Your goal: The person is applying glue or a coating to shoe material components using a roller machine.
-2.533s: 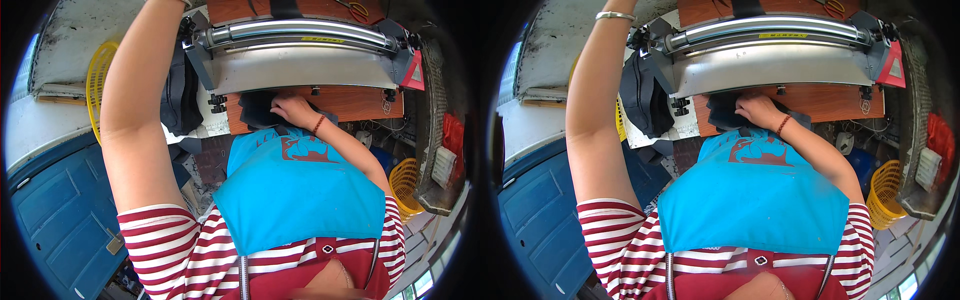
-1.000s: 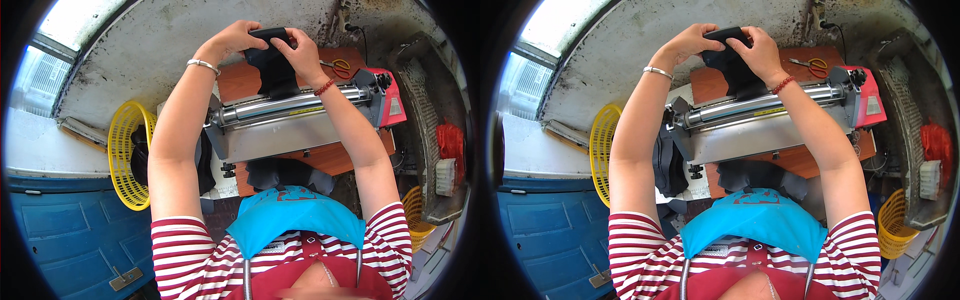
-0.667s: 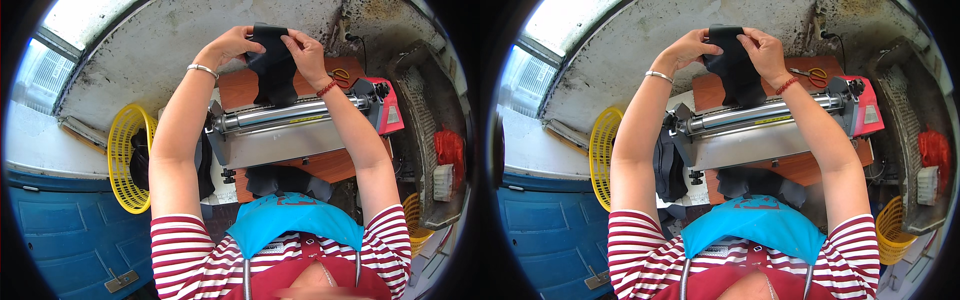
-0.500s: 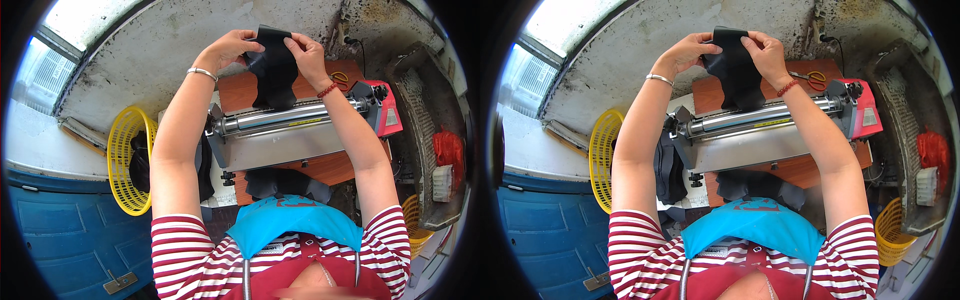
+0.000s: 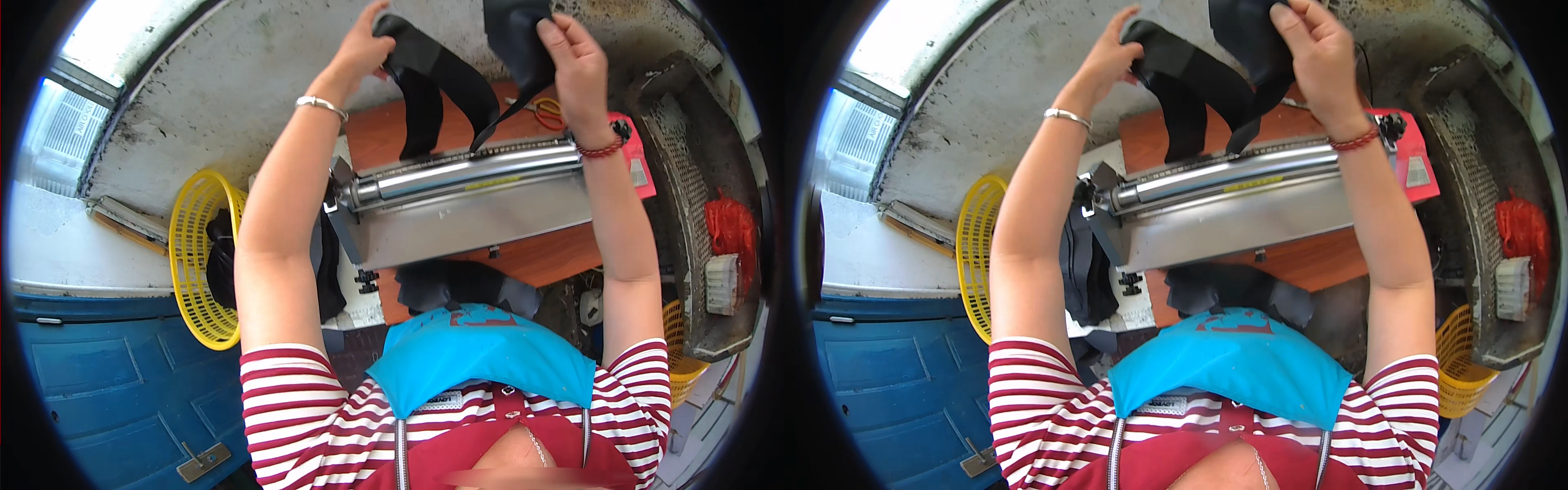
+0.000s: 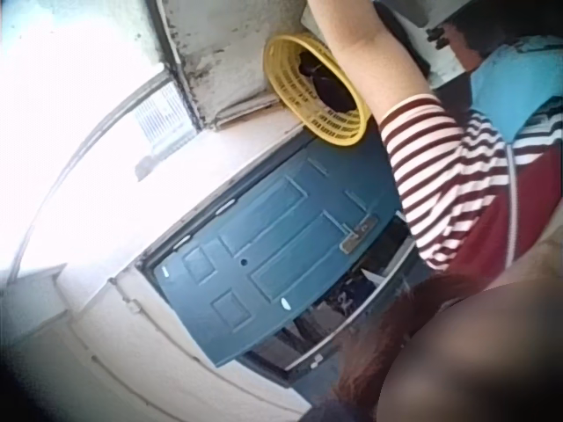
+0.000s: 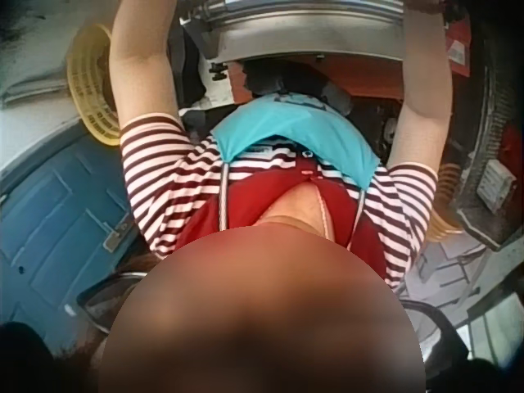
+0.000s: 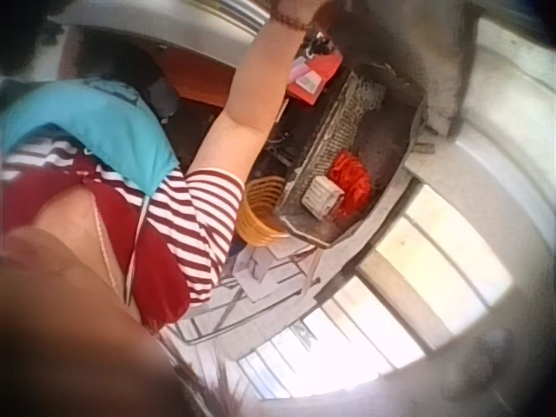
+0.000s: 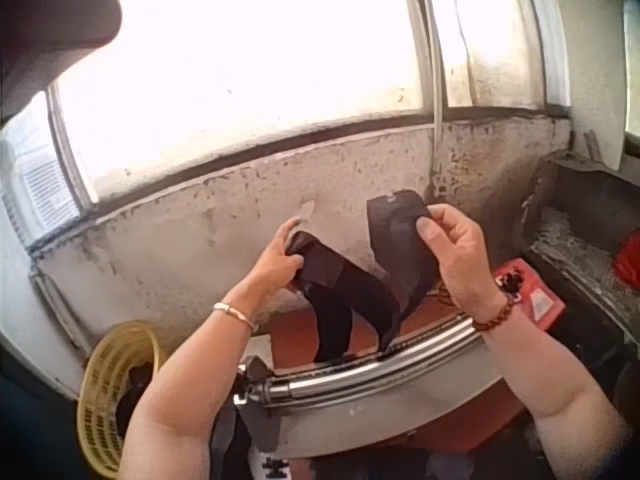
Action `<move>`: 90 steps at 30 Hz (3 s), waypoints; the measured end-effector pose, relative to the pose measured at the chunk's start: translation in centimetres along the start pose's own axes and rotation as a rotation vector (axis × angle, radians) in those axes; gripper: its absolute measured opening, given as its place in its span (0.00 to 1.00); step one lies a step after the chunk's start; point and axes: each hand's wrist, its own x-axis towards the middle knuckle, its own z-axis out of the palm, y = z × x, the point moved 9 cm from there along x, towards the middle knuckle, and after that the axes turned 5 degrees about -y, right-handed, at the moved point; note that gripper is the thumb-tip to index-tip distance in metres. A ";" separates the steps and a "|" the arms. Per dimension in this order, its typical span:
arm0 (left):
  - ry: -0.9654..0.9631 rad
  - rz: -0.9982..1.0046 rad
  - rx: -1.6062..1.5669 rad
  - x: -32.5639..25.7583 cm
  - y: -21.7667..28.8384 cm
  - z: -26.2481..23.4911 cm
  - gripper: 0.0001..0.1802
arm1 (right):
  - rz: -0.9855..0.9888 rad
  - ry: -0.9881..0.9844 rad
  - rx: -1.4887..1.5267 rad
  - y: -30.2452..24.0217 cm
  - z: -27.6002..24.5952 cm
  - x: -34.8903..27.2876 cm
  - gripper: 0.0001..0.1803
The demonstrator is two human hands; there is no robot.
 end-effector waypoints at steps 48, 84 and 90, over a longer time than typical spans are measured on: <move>-0.255 -0.033 0.231 -3.0 -8.8 9.2 0.17 | 0.875 -0.471 -0.082 11.7 4.0 -25.9 0.09; -0.152 0.470 0.840 -3.8 -3.7 8.2 0.17 | 0.877 -0.348 0.231 10.0 4.1 -23.0 0.11; -0.096 0.564 1.207 -6.6 -4.5 11.3 0.15 | 0.903 -0.448 0.008 11.5 5.3 -23.7 0.11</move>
